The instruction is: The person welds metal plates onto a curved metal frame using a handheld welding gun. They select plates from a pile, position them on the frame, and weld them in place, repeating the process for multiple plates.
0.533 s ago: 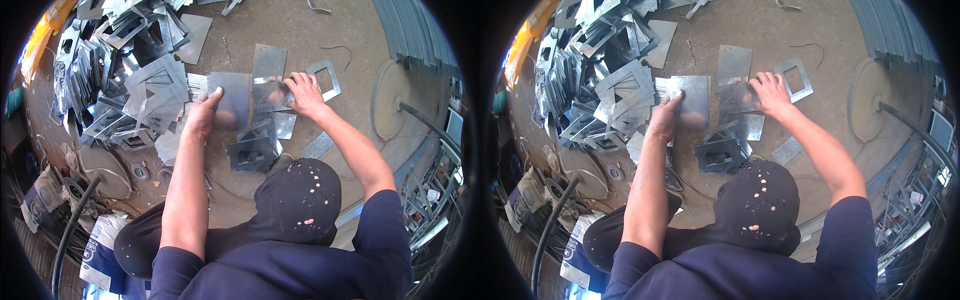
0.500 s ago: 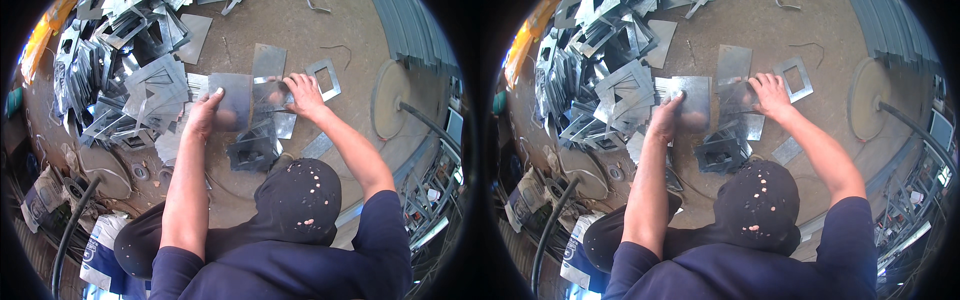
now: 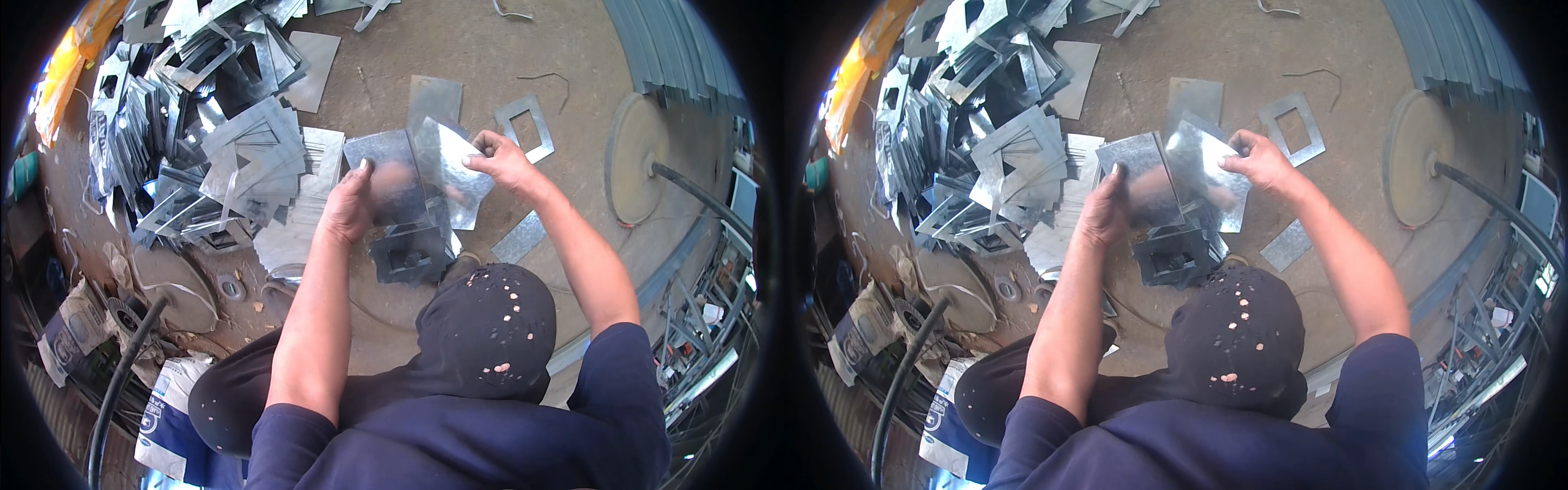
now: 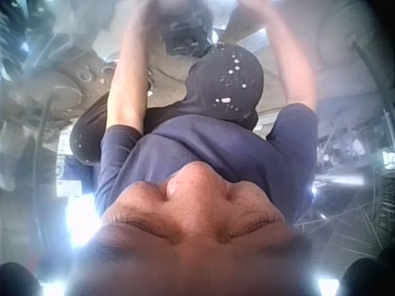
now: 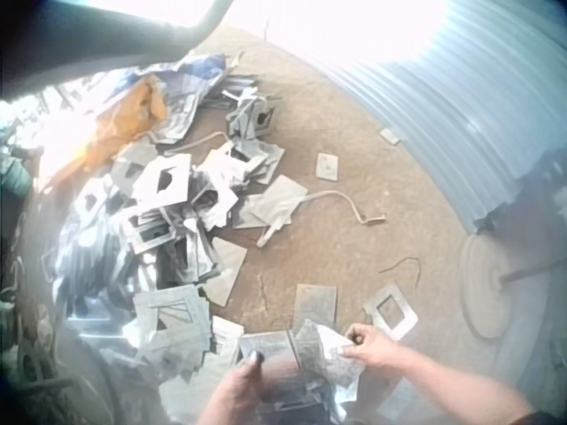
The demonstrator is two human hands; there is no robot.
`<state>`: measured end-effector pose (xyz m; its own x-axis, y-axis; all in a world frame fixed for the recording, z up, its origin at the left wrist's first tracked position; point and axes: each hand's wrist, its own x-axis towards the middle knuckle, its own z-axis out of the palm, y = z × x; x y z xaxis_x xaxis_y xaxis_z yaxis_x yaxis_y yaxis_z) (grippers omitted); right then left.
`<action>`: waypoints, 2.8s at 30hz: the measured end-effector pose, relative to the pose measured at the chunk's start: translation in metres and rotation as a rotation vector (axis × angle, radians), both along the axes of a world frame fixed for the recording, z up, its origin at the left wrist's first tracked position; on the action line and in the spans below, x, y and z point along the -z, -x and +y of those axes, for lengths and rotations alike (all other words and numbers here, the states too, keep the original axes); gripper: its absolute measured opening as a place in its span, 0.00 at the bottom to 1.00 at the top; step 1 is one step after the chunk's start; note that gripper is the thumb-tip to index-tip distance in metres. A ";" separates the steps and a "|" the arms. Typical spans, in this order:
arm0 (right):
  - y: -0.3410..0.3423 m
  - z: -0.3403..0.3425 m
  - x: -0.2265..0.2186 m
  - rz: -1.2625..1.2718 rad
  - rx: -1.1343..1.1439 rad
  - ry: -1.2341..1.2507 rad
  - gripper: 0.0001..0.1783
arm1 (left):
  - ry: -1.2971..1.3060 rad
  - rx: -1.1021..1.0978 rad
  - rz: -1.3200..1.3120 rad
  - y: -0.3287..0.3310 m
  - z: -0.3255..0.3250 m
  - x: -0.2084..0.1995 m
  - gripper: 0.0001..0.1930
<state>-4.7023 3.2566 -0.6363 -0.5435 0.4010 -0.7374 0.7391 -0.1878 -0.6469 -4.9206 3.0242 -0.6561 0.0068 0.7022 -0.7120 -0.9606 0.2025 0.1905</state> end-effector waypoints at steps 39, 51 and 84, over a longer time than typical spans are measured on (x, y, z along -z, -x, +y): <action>0.092 0.021 0.020 -0.309 -0.490 -0.854 0.53 | 0.029 -0.261 0.098 0.034 0.002 0.025 0.16; 0.101 0.033 0.024 -0.370 -0.657 -0.843 0.43 | 0.151 -0.255 0.020 0.021 -0.006 0.041 0.18; 0.034 0.033 -0.037 -0.037 -0.314 -0.132 0.22 | 0.084 -0.146 -0.010 0.008 0.013 0.010 0.12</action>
